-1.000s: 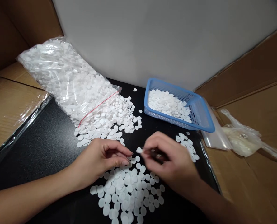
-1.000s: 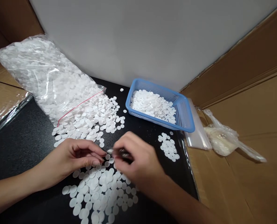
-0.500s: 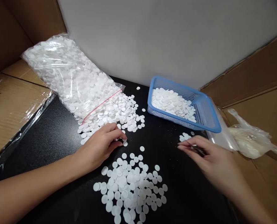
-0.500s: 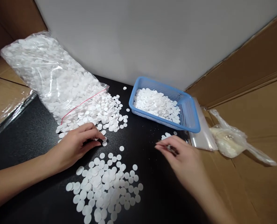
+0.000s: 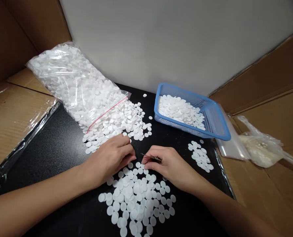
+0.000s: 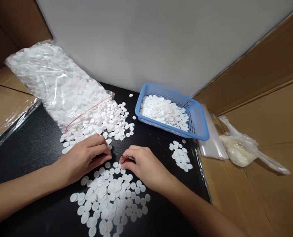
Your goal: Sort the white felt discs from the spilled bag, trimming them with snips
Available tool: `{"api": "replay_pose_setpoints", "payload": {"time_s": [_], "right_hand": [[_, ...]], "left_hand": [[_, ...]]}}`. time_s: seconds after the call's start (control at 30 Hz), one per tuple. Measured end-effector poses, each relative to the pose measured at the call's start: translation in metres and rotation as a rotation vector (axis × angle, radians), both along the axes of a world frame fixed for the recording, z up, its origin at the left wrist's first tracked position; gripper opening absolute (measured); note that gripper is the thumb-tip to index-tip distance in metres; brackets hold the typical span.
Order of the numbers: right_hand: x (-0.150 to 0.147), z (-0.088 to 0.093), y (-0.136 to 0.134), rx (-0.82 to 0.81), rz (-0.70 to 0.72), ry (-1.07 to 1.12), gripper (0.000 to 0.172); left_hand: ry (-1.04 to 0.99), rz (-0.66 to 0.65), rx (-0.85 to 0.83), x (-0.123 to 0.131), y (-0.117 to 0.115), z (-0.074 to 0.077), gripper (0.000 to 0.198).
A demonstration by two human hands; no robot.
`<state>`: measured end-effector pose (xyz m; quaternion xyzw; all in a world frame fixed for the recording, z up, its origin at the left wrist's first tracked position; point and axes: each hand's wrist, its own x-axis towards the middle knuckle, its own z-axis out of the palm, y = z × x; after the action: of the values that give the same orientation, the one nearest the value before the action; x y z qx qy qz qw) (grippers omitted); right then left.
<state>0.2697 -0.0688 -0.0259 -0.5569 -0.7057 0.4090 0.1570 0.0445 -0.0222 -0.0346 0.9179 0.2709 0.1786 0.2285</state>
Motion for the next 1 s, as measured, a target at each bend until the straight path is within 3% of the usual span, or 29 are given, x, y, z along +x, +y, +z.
{"api": "replay_pose_setpoints", "payload": {"time_s": [0.1,0.2,0.37,0.5,0.77,1.0], "right_hand": [[-0.004,-0.001,0.004,0.021,-0.007,0.075,0.020],[-0.010,-0.003,0.015,0.132,-0.044,0.022,0.021],[-0.027,-0.008,0.033,0.240,-0.005,-0.113,0.008],[-0.034,-0.009,0.035,0.162,0.011,-0.110,0.009],[-0.027,0.010,0.027,-0.104,0.129,-0.107,0.011],[-0.025,-0.003,0.036,0.207,0.007,-0.018,0.014]], "left_hand": [[0.083,0.069,-0.284,-0.005,-0.004,0.007,0.018],[0.148,0.114,-0.375,-0.010,-0.001,0.007,0.015],[0.107,0.175,-0.324,-0.017,0.008,0.004,0.011],[0.054,0.204,-0.285,-0.023,0.017,0.006,0.016],[0.126,0.165,-0.246,-0.026,0.020,0.006,0.016],[0.129,0.149,-0.199,-0.027,0.012,0.006,0.012]]}}
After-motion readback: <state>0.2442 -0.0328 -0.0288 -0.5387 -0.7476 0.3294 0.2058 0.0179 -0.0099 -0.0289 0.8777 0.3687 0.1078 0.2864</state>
